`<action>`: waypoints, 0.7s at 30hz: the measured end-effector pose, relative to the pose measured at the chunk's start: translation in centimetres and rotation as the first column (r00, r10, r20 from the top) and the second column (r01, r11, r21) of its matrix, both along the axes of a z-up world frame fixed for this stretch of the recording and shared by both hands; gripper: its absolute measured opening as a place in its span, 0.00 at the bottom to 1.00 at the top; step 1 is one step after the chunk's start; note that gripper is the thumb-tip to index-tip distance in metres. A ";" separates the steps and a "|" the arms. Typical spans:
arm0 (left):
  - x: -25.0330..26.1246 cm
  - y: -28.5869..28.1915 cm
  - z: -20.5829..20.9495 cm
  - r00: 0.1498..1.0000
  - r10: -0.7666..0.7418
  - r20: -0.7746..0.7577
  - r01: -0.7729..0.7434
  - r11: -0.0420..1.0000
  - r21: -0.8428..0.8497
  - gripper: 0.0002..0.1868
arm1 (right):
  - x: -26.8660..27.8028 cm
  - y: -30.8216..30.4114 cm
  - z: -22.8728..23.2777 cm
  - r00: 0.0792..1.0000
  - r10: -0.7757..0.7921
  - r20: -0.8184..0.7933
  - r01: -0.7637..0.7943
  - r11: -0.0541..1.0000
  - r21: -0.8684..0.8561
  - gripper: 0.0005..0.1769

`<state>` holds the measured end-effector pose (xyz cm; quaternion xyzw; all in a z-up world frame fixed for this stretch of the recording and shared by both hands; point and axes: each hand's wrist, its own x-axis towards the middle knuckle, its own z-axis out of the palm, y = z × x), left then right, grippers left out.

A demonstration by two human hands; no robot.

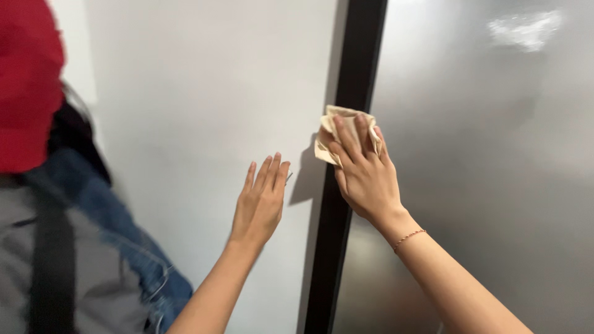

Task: The person cleans a glass door by spraying it with a spray bottle and wiping the surface with a cloth.

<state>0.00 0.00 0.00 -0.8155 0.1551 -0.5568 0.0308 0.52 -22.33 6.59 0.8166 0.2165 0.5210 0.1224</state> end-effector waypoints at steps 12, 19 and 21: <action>-1.4 0.5 -3.0 0.993 0.043 -0.109 -0.035 0.997 0.069 0.29 | -2.7 -2.8 -7.8 1.000 -0.022 0.002 0.022 0.986 -0.165 0.35; 0.1 1.2 -4.1 0.987 -0.137 -0.088 0.137 0.991 0.000 0.26 | -2.6 0.2 -7.3 0.997 0.029 -0.070 -0.027 0.999 0.033 0.32; 0.3 1.4 -4.8 0.967 -0.237 -0.090 0.236 0.972 -0.023 0.25 | -3.9 0.3 -10.6 0.988 0.120 -0.096 -0.126 0.990 -0.063 0.32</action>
